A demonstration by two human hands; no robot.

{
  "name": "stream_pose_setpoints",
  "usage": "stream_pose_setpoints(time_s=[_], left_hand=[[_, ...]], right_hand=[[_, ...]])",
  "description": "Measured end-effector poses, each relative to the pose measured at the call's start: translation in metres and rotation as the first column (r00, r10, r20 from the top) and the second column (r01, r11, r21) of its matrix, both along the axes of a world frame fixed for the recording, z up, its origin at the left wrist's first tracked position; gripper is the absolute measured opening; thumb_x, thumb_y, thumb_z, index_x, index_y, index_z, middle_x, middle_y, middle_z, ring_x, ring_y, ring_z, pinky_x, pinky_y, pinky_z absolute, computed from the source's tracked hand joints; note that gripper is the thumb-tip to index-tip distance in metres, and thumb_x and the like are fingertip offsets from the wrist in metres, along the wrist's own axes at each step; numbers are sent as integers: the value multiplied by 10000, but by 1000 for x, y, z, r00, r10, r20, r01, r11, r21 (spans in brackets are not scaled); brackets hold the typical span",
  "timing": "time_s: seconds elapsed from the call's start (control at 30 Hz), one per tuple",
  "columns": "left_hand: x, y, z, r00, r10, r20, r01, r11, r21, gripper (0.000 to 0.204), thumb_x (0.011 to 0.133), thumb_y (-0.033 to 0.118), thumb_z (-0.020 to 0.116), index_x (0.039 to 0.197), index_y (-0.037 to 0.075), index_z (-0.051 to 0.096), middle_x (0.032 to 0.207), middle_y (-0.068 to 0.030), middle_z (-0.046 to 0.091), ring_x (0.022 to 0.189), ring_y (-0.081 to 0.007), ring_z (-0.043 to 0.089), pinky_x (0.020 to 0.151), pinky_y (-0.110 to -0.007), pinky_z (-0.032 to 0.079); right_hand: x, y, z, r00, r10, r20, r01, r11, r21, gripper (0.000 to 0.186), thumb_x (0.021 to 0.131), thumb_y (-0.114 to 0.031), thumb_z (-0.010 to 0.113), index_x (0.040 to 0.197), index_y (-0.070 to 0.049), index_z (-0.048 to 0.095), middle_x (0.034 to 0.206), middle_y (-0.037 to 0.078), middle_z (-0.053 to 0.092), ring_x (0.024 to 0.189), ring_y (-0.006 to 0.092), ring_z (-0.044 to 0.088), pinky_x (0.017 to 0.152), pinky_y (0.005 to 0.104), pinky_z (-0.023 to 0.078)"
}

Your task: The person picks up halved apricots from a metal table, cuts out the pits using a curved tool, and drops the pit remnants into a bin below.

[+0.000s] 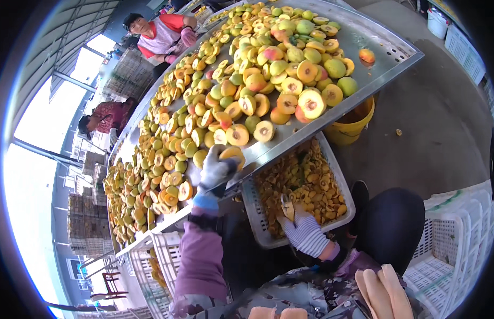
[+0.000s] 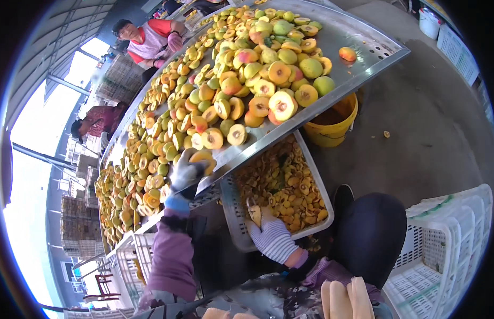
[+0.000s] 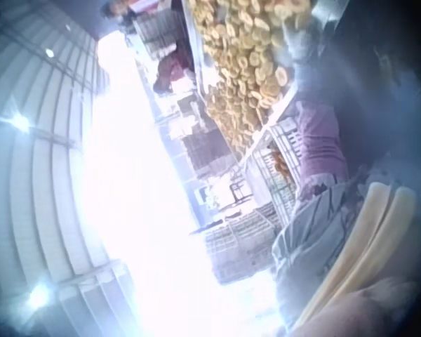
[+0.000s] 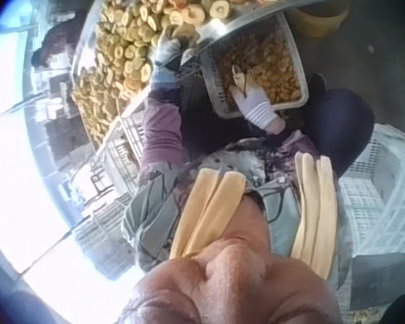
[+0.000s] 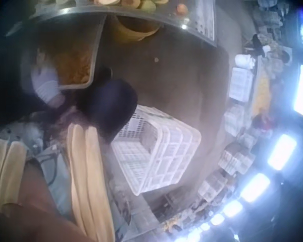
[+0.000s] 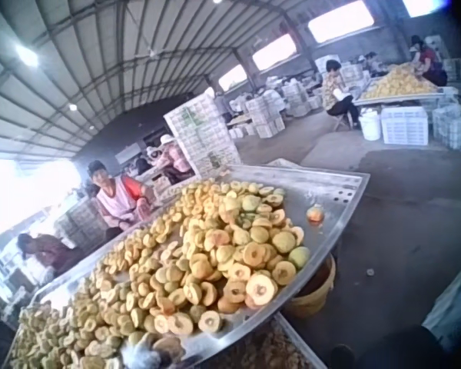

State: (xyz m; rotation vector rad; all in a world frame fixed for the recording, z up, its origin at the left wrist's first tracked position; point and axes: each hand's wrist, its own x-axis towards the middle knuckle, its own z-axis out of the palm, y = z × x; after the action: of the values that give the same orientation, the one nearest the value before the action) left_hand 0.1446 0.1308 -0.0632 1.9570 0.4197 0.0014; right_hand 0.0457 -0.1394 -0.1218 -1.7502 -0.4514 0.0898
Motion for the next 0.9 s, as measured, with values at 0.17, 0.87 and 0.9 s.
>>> stream_pose_setpoints(time_s=[0.17, 0.87, 0.9], left_hand=[[-85, -54, 8, 974, 107, 201, 41, 785, -618, 579, 904, 447, 508, 1288, 16, 454, 1107, -181, 593, 936, -285, 623, 767, -373, 541], [-153, -139, 9, 951, 211, 224, -25, 776, -630, 578, 979, 498, 359, 1175, -20, 524, 1108, -149, 591, 971, -211, 582, 870, -330, 485], [-154, -143, 11, 929, 244, 277, -38, 811, -584, 572, 986, 483, 355, 1128, -31, 561, 1045, -138, 611, 964, -195, 577, 876, -318, 467]], right_hand=[[-12, 6, 31, 992, 30, 124, -3, 977, -215, 293, 859, -234, 609, 954, -15, 439, 572, 160, 577, 527, 373, 600, 462, 456, 470], [-36, 7, 35, 961, 275, 13, -253, 899, -357, 315, 901, -281, 520, 1011, 9, 467, 679, 202, 617, 629, 385, 630, 561, 459, 519], [-36, 6, 34, 954, 300, -25, -291, 896, -334, 325, 898, -281, 521, 1027, 12, 467, 712, 217, 619, 659, 400, 629, 594, 467, 523]])
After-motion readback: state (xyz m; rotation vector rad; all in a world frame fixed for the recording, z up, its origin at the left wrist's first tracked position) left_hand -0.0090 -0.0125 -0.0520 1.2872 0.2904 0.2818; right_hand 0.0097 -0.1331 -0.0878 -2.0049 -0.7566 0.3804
